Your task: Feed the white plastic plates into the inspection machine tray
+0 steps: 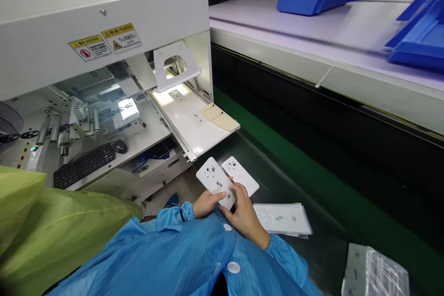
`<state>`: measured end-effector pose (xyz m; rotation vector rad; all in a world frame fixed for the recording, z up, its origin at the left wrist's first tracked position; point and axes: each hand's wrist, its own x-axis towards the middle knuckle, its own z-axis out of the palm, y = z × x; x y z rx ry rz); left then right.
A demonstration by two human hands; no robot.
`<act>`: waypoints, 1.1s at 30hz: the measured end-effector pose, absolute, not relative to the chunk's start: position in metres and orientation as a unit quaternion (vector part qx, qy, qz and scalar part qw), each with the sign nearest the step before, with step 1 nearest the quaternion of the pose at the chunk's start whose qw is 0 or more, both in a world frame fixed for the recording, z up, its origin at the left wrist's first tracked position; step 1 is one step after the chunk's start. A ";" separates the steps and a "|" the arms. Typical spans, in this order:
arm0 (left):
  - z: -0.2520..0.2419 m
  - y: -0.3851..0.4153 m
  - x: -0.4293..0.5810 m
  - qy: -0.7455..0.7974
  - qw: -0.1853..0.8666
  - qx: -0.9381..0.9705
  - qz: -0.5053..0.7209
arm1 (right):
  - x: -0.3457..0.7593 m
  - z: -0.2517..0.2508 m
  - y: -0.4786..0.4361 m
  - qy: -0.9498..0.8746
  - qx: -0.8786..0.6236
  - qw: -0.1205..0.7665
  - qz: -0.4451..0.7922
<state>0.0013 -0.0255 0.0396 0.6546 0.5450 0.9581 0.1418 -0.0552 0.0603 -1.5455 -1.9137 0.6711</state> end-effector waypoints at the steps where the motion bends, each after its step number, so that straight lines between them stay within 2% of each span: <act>1: 0.039 -0.026 0.002 0.250 0.806 0.296 0.448 | 0.142 0.061 -0.056 -0.718 -0.580 0.291 0.250; 9: 0.045 -0.030 0.006 0.254 0.803 0.192 0.504 | 0.145 0.052 -0.058 -0.732 -0.578 0.283 0.225; 15: 0.030 -0.029 0.006 0.307 0.784 0.163 0.515 | 0.146 0.048 -0.057 -0.747 -0.580 0.258 0.195; 27: 0.012 -0.024 0.004 0.343 0.754 0.229 0.511 | 0.145 0.055 -0.056 -0.720 -0.611 0.252 0.212; 33: 0.012 -0.023 0.005 0.334 0.756 0.260 0.499 | 0.146 0.064 -0.056 -0.705 -0.621 0.276 0.205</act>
